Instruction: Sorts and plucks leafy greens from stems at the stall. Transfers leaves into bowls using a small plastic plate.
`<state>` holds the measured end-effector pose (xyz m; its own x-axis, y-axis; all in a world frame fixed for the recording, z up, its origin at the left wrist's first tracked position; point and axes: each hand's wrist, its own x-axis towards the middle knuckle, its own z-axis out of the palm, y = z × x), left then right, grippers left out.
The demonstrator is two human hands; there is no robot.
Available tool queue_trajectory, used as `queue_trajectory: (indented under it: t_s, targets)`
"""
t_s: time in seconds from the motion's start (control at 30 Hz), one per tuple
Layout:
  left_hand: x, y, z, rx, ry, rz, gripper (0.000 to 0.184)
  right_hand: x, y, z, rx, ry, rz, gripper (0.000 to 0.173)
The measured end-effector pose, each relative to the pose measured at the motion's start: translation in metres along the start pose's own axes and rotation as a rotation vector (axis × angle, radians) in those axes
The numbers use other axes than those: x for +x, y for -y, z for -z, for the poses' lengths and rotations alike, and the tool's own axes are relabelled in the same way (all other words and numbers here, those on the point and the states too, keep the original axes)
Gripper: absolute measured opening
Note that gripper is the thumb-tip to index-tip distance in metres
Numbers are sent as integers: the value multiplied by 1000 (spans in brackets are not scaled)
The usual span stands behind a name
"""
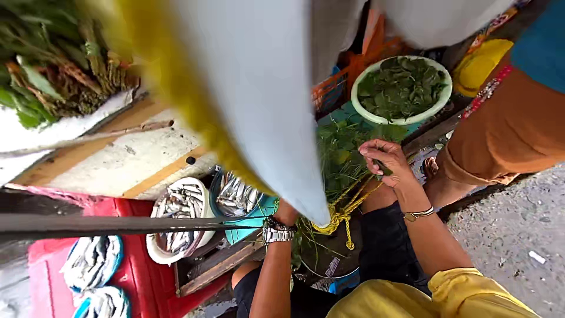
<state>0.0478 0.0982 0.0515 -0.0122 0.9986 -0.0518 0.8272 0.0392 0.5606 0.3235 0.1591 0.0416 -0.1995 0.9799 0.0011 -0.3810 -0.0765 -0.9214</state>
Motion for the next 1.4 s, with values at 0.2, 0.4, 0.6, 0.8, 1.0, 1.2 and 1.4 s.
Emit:
queue_trajectory:
  t_s: [0.2, 0.4, 0.6, 0.8, 1.0, 1.2, 1.4]
  targets:
    - [30, 12, 11, -51, 105, -91, 36, 2, -4, 15, 9, -28, 22, 8]
    - [18, 17, 46, -547, 13, 54, 21, 4, -10, 25, 25, -49, 14, 9]
    - [0, -6, 61, -610, -69, -47, 22, 0, -2, 20, -124, 48, 36, 6]
    - [-23, -12, 11, -133, 86, -331, 23, 17, 11, 6, -269, 106, 242, 11]
    - [6, 13, -36, 93, 150, -264, 25, 40, -20, 5, -596, 207, 370, 11]
    - [31, 10, -35, 13, 402, -227, 27, 83, -9, -33, -1012, 369, 90, 20]
    - [40, 5, -39, -65, 92, -93, 34, 95, -22, -46, -1294, 448, -69, 20]
